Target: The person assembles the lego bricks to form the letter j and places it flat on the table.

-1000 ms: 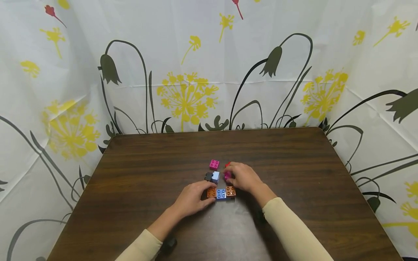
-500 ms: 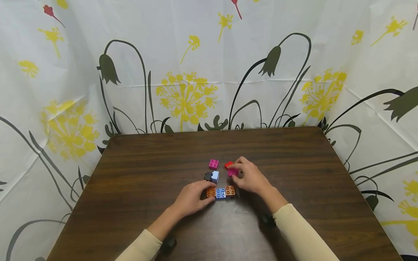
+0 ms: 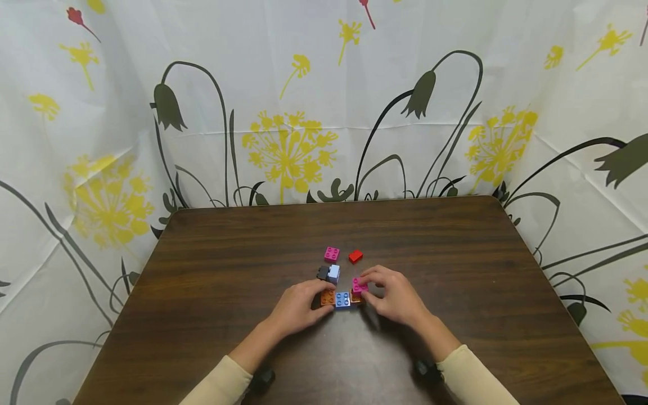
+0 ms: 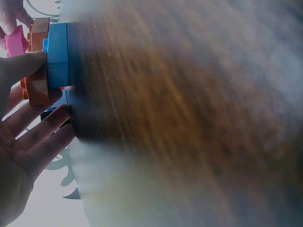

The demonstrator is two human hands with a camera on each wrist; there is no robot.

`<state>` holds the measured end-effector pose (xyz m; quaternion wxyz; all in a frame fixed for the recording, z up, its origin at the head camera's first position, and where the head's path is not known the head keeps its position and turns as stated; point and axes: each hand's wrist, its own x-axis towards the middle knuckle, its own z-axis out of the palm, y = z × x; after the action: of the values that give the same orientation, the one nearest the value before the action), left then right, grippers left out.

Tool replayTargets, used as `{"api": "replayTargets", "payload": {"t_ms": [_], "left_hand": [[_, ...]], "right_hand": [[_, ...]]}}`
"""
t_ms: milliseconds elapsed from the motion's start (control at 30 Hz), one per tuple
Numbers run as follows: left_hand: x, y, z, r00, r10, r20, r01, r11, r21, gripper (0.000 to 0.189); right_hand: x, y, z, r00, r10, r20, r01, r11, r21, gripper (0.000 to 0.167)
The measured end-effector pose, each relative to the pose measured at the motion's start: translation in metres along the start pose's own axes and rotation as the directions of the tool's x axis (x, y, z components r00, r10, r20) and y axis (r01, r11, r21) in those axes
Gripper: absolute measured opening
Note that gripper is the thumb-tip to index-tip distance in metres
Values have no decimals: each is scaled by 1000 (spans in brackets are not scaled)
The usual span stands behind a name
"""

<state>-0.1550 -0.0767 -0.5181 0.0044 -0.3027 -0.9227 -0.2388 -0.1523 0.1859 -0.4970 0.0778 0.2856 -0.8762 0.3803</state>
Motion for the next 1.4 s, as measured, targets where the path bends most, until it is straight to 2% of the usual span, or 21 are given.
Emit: {"api": "replayTargets", "payload": {"t_ms": [267, 433, 667, 1000, 1400], "left_hand": [[0, -1, 0, 1000, 5, -9, -5, 1000, -12, 38], [0, -1, 0, 1000, 4, -12, -4, 1000, -17, 37], [0, -1, 0, 1000, -4, -3, 4, 1000, -22, 38], [0, 0, -1, 1000, -7, 7, 7, 1000, -17, 38], [0, 0, -1, 1000, -6, 3, 6, 1000, -20, 37]], "right_hand": [[-7, -1, 6, 1000, 24, 12, -24, 1000, 10, 23], [-7, -1, 9, 1000, -8, 11, 8, 1000, 8, 24], [-8, -1, 9, 999, -35, 7, 36, 997, -62, 24], [-5, -5, 5, 996, -32, 78, 40, 995, -94, 21], [-3, -7, 4, 992, 33, 125, -20, 994, -107, 19]]}}
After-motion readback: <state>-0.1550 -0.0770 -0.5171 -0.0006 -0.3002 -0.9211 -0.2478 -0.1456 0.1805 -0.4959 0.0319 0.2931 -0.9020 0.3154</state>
